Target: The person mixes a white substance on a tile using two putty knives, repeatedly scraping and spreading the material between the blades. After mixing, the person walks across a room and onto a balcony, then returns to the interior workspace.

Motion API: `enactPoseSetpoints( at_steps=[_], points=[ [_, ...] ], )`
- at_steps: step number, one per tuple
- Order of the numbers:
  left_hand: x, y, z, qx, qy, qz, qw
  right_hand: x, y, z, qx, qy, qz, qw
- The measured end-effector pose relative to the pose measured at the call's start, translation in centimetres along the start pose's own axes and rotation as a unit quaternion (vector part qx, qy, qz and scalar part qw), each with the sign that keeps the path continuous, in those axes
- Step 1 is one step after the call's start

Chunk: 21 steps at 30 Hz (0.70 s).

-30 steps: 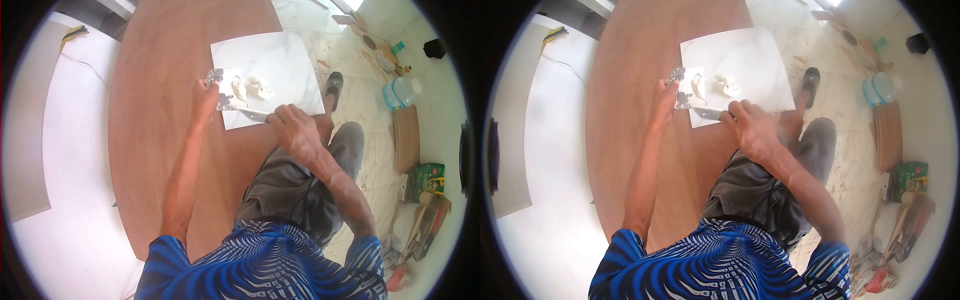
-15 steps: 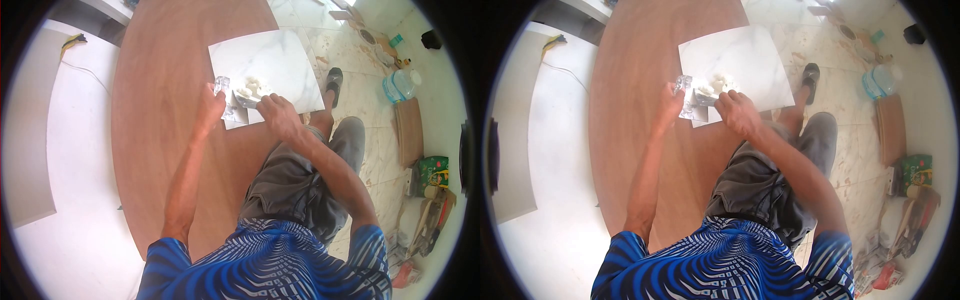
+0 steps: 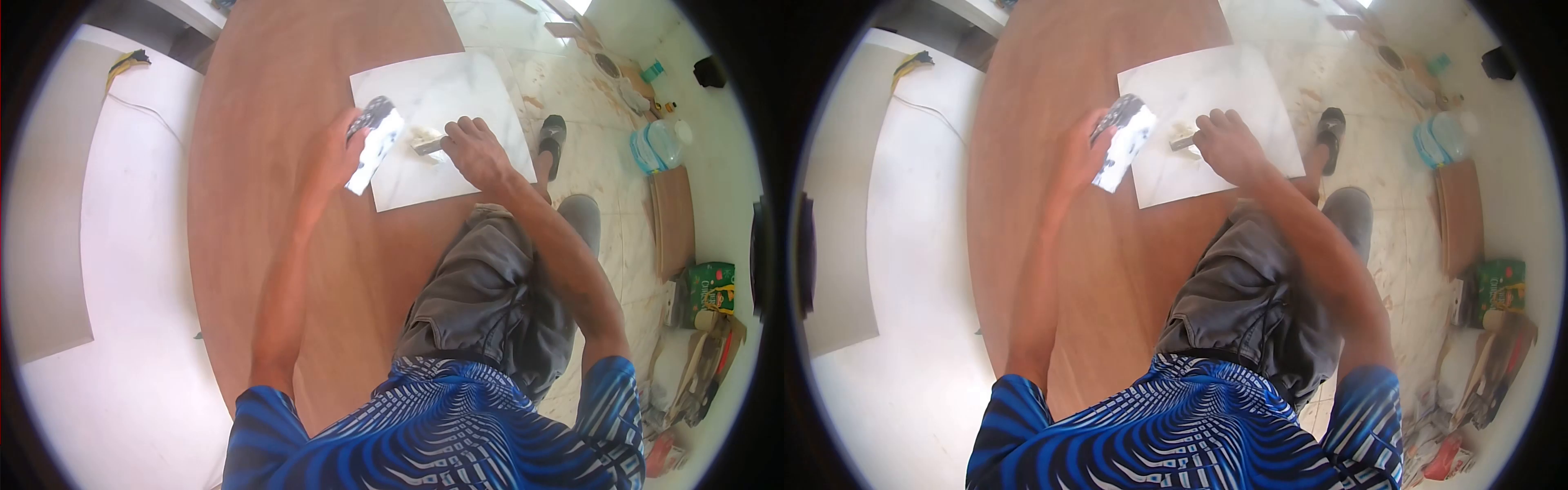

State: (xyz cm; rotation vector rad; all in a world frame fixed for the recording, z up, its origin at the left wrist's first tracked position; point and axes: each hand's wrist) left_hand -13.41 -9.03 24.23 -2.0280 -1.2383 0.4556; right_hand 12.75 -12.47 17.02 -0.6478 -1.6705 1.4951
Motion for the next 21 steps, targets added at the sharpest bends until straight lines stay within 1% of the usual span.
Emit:
enactPoseSetpoints(
  at_steps=[1, 4, 7, 10, 13, 16, 21],
  points=[
    [0.5, -0.3, -0.4, 0.044, 0.021, 0.008, 0.999, 0.1, -0.2, 0.0, 0.009, -0.013, -0.007, 1.0],
    [2.3, -0.4, -2.1, 0.138, 0.04, 0.076, 0.987, 0.5, -0.4, -0.4, 0.003, -0.031, -0.02, 0.999],
    [3.8, 1.1, -2.6, 0.159, 0.103, 0.104, 0.976, 0.4, -0.8, -1.0, -0.005, -0.04, -0.034, 0.999],
    [4.5, 2.0, -3.0, 0.171, 0.097, 0.138, 0.971, 0.6, -1.7, -1.3, -0.002, -0.042, -0.07, 0.997],
    [5.0, 3.4, -2.2, 0.155, 0.125, 0.11, 0.974, 0.3, -1.7, -1.8, -0.014, -0.04, -0.055, 0.998],
    [5.5, 4.2, -1.5, 0.168, 0.117, 0.107, 0.973, -0.6, -2.0, -1.6, 0.001, -0.019, -0.035, 0.999],
    [6.4, 5.4, -0.2, 0.171, 0.064, 0.117, 0.976, -3.3, -2.7, -2.3, 0.043, 0.053, -0.032, 0.997]
  ],
)
Point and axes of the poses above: each hand's wrist, its own x-axis towards the middle knuckle, its own y-axis out of the palm, z = x × y, and after that the axes turned 12 degrees about z, right-handed
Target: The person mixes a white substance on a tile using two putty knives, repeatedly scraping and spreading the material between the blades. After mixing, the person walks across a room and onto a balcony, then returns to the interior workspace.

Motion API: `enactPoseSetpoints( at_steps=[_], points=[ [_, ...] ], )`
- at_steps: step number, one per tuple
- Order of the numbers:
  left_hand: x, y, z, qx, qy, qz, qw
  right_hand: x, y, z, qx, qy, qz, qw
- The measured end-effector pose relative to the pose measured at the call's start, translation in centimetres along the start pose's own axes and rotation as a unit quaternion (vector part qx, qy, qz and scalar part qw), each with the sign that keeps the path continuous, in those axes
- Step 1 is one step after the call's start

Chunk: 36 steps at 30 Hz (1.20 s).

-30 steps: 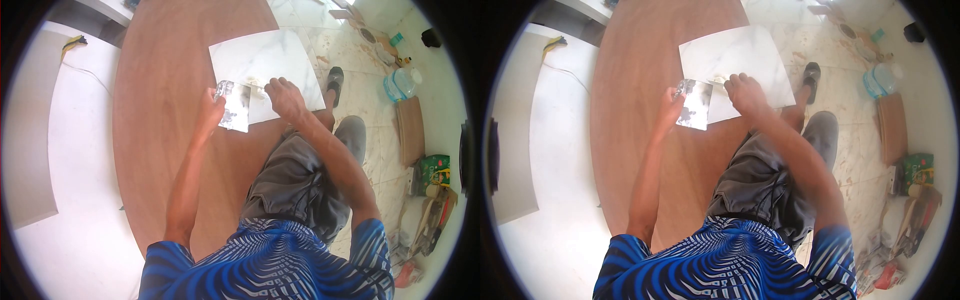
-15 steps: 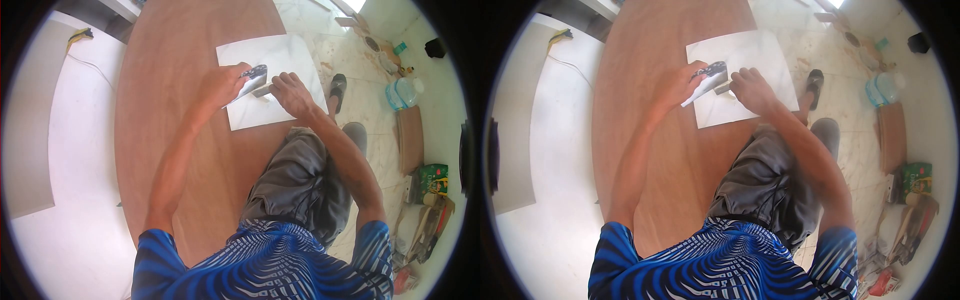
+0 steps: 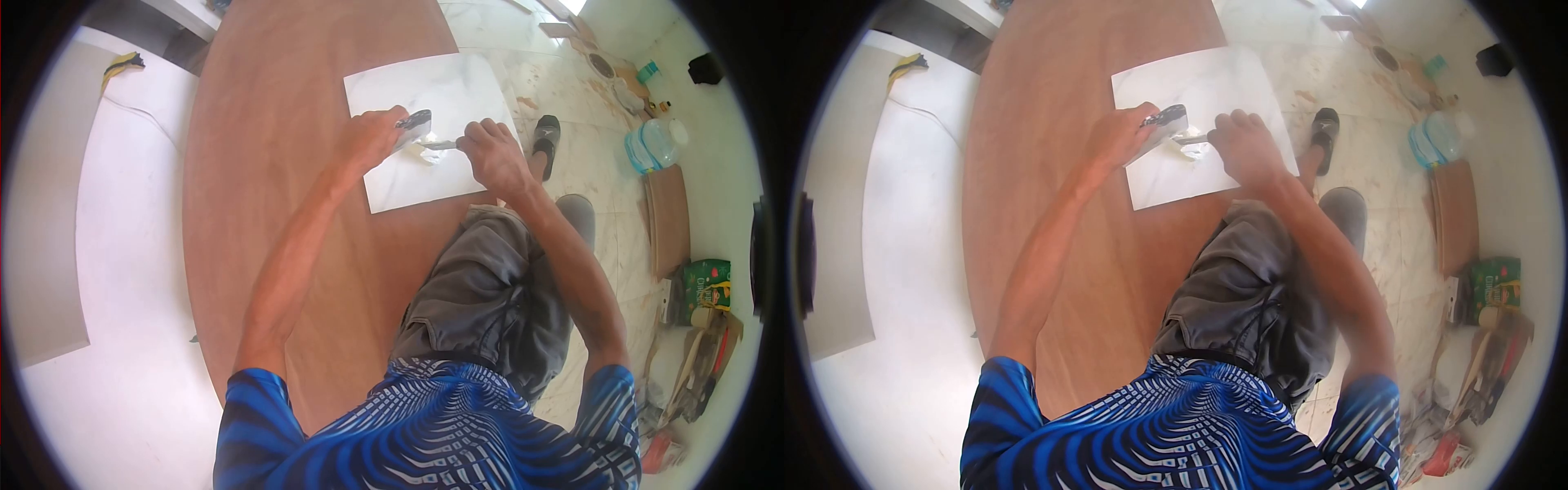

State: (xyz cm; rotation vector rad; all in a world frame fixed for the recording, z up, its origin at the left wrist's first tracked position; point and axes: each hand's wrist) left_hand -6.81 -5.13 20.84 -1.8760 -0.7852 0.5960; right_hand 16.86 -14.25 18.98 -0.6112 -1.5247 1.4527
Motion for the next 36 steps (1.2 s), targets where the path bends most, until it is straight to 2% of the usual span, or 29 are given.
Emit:
enactPoseSetpoints(
  at_steps=[4, 7, 10, 13, 15, 18, 24, 31, 34, 36],
  points=[
    [0.0, -0.1, 0.5, -0.013, -0.033, -0.013, 0.999, -1.6, -0.5, -1.4, 0.054, 0.108, 0.034, 0.992],
    [-0.6, 0.9, 2.3, -0.071, -0.004, -0.041, 0.997, -2.6, -1.0, -1.2, 0.127, 0.198, -0.026, 0.972],
    [-2.2, 2.2, 3.6, -0.166, 0.04, -0.093, 0.981, -2.7, -2.0, 0.2, 0.193, 0.237, -0.041, 0.951],
    [-4.3, 2.6, 2.4, -0.12, 0.153, -0.167, 0.967, -3.2, -2.3, 1.3, 0.232, 0.224, -0.087, 0.942],
    [-5.0, 2.3, 1.9, -0.1, 0.174, -0.169, 0.965, -3.1, -3.0, 1.8, 0.25, 0.212, -0.115, 0.938],
    [-5.3, 1.9, 1.1, -0.059, 0.184, -0.177, 0.965, -3.2, -4.5, 0.9, 0.167, 0.147, -0.124, 0.967],
    [-4.8, 0.4, -0.2, -0.005, 0.233, -0.2, 0.952, -3.0, -5.8, -1.1, 0.115, -0.016, -0.081, 0.99],
    [-5.1, -0.3, -1.5, -0.012, 0.266, -0.238, 0.934, -1.2, -3.1, -2.9, 0.075, -0.002, -0.069, 0.995],
    [-6.5, -0.5, -1.6, -0.093, 0.182, -0.242, 0.948, -0.7, -1.8, -2.5, 0.092, 0.051, -0.088, 0.991],
    [-6.5, 0.0, -1.9, -0.142, 0.088, -0.293, 0.942, -0.9, -0.8, -2.0, 0.113, 0.098, -0.106, 0.983]
  ],
)
Point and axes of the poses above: each hand's wrist, its own x-axis towards the middle knuckle, its own y-axis out of the palm, z = x × y, and after that the axes turned 12 degrees about z, right-handed
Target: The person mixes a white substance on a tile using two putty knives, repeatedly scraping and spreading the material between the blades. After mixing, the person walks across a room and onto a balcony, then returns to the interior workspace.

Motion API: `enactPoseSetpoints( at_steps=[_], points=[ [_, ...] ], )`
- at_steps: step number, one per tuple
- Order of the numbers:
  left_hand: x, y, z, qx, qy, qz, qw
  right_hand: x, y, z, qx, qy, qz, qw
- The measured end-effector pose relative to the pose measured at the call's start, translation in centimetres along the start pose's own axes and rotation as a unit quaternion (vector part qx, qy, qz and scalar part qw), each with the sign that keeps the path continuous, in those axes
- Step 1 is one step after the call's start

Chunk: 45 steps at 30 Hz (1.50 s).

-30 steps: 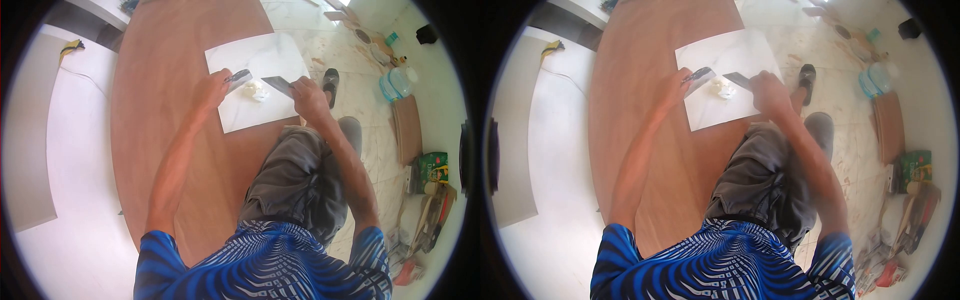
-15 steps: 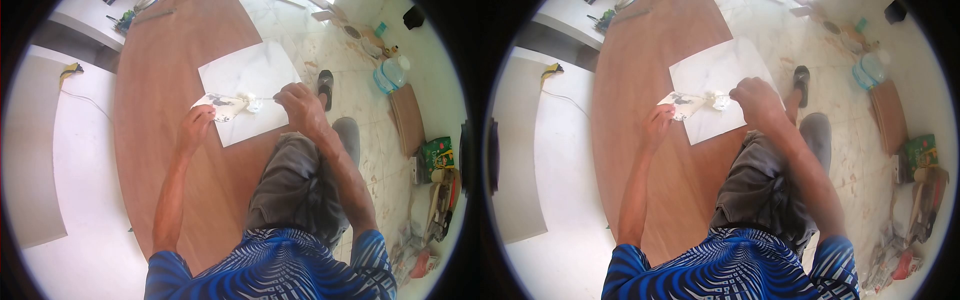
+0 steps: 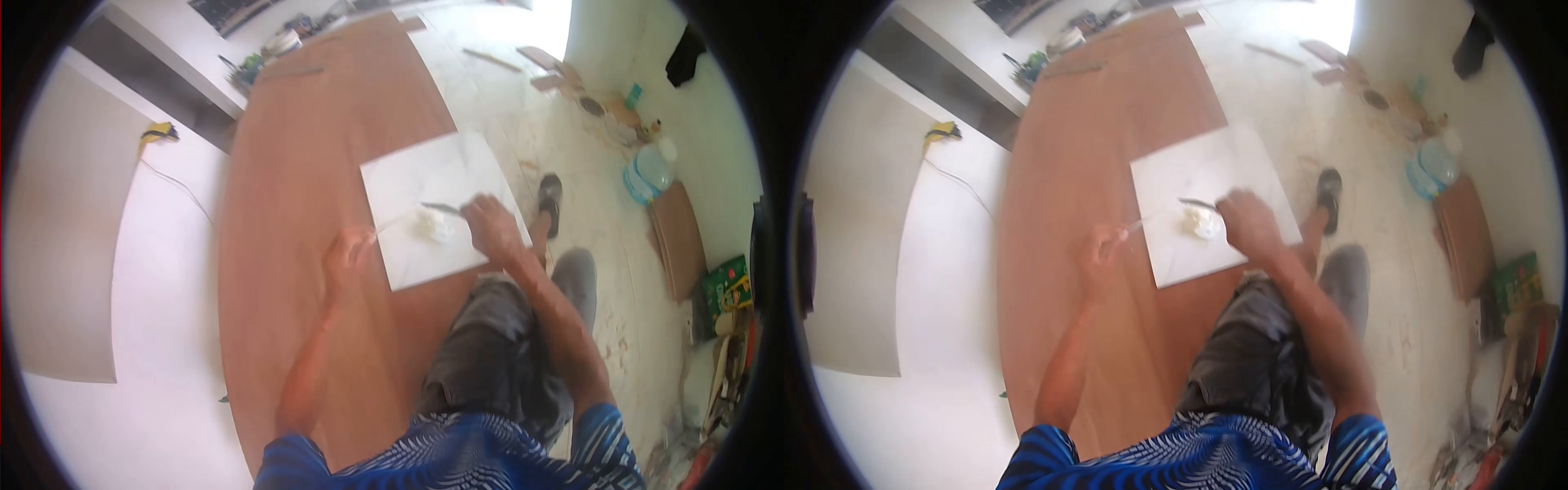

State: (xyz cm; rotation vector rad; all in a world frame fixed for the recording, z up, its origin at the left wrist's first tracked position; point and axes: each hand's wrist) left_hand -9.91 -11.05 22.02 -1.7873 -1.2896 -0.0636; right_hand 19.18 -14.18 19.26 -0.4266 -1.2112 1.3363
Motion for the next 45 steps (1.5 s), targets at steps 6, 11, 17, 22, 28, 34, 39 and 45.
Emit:
enactPoseSetpoints(
  at_steps=[6, 11, 17, 22, 28, 34, 39, 45],
  points=[
    [-2.0, 1.8, 2.5, -0.165, -0.26, -0.075, 0.949, -0.8, 2.6, -0.5, 0.216, 0.172, 0.008, 0.961],
    [-3.1, 4.7, 6.5, -0.403, -0.34, -0.138, 0.838, -0.6, 1.8, 0.0, 0.402, 0.308, 0.05, 0.861],
    [-3.4, 5.1, 5.7, -0.479, -0.408, -0.1, 0.771, -0.7, 2.2, 0.1, 0.593, 0.339, 0.018, 0.73],
    [-5.2, 6.9, 8.5, -0.533, -0.369, -0.091, 0.756, -0.7, -0.9, 1.0, 0.383, 0.314, 0.057, 0.867],
    [-3.1, 6.2, 6.1, -0.53, -0.427, -0.04, 0.731, 0.6, -3.0, 2.4, 0.61, 0.274, 0.038, 0.743],
    [0.1, 5.1, 2.2, -0.561, -0.436, -0.019, 0.703, 1.3, -3.1, 2.9, 0.662, 0.35, 0.045, 0.661],
    [-0.6, 5.8, 4.6, -0.551, -0.402, -0.014, 0.731, 1.1, -3.7, 3.5, 0.657, 0.352, 0.047, 0.665],
    [-0.1, 5.8, 4.7, -0.52, -0.406, -0.043, 0.75, 1.9, -3.1, 3.4, 0.595, 0.323, 0.065, 0.733]
  ],
)
Point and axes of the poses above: each hand's wrist, its own x-axis towards the middle knuckle, its own y-axis out of the palm, z = x × y, and after that the axes turned 12 degrees about z, right-handed
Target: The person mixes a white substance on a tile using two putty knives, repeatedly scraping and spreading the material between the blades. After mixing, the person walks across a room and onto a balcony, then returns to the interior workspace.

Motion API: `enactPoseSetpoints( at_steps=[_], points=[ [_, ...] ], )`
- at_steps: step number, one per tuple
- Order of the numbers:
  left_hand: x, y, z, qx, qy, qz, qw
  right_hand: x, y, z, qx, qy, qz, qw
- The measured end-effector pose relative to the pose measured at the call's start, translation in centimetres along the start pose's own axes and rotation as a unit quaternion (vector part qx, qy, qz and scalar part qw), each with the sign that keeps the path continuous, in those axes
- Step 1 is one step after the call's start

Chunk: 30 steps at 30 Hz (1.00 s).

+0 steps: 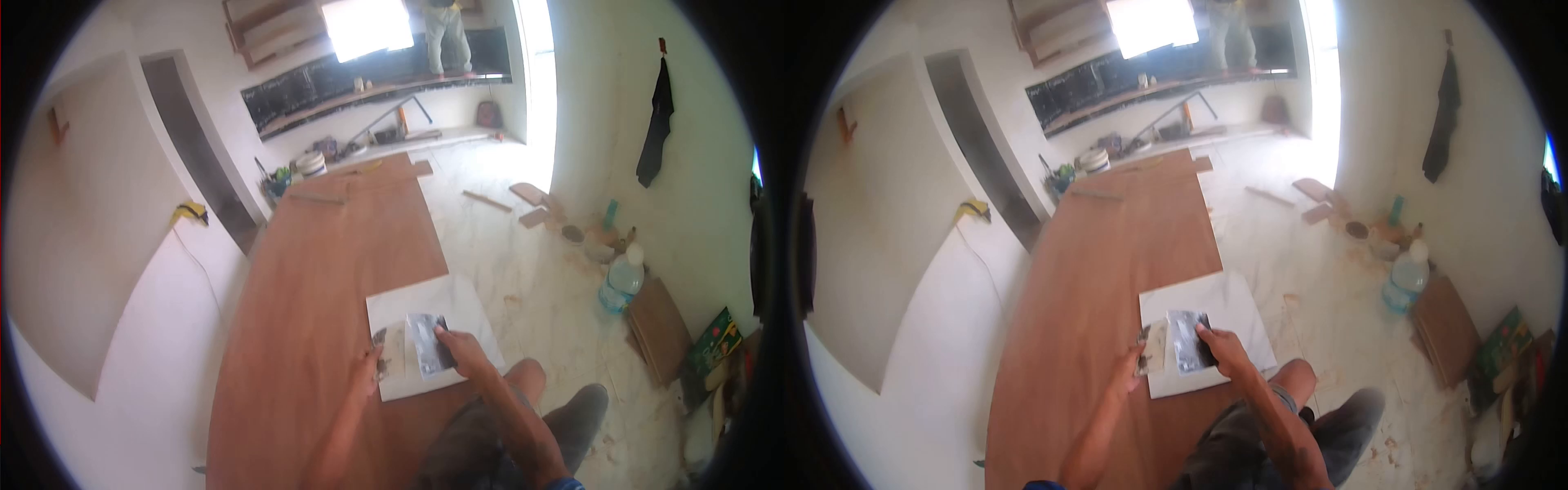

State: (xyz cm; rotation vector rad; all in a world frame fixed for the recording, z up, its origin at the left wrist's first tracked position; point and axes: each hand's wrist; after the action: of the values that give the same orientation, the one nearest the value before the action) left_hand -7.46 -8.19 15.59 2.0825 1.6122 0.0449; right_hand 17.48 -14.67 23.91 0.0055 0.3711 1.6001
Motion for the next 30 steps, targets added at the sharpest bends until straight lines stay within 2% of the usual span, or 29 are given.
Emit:
enactPoseSetpoints(
  at_steps=[1, 3, 4, 5, 6, 8, 9, 20, 24, 26, 29, 30],
  points=[
    [-0.2, 0.3, 0.5, 0.006, -0.018, -0.019, 1.0, 0.0, -0.3, -0.2, -0.072, -0.022, 0.007, 0.997],
    [-1.0, 1.3, -0.2, -0.001, -0.02, -0.014, 1.0, 0.9, 0.1, -0.8, -0.007, 0.059, -0.022, 0.998],
    [-2.1, 2.8, -1.3, 0.003, -0.012, -0.031, 0.999, 2.6, -1.0, -3.1, 0.049, 0.069, 0.016, 0.996],
    [-2.4, 3.1, -1.9, 0.007, -0.021, -0.03, 0.999, 2.1, -1.0, -3.0, 0.059, 0.057, 0.033, 0.996],
    [-2.9, 3.9, -2.7, 0.01, -0.026, -0.03, 0.999, 0.3, 0.1, -2.0, 0.051, -0.014, 0.023, 0.998],
    [-2.7, 4.4, -3.0, 0.01, -0.019, -0.004, 1.0, -0.4, 0.9, -1.1, 0.106, -0.036, 0.018, 0.994],
    [-2.3, 4.1, -2.9, 0.006, -0.006, 0.02, 1.0, 0.3, 0.7, -1.2, 0.172, 0.014, 0.023, 0.985],
    [-2.5, 5.8, -4.0, 0.008, -0.029, 0.033, 0.999, 1.1, -0.2, -2.1, 0.183, 0.038, 0.05, 0.981],
    [-1.2, 6.1, -4.1, 0.019, -0.033, 0.043, 0.998, 1.6, -0.5, -2.7, 0.146, 0.064, 0.048, 0.986],
    [0.5, 4.7, -4.5, 0.025, -0.029, 0.015, 0.999, 1.8, -0.7, -3.2, 0.123, 0.09, 0.046, 0.987],
    [0.2, 4.5, -6.2, 0.041, -0.005, -0.014, 0.999, 1.1, -1.8, -4.0, -0.012, 0.138, 0.032, 0.99],
    [-0.1, 4.6, -6.4, 0.048, 0.009, -0.021, 0.999, 1.0, -2.5, -4.5, -0.037, 0.117, 0.024, 0.992]
  ],
)
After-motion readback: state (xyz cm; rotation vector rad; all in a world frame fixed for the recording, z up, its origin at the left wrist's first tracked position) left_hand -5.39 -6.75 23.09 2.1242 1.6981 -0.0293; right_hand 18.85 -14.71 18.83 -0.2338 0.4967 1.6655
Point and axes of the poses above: each hand's wrist, its own x-axis towards the middle knuckle, its own y-axis out of the palm, z = x × y, and after that the axes turned 12 degrees about z, right-handed
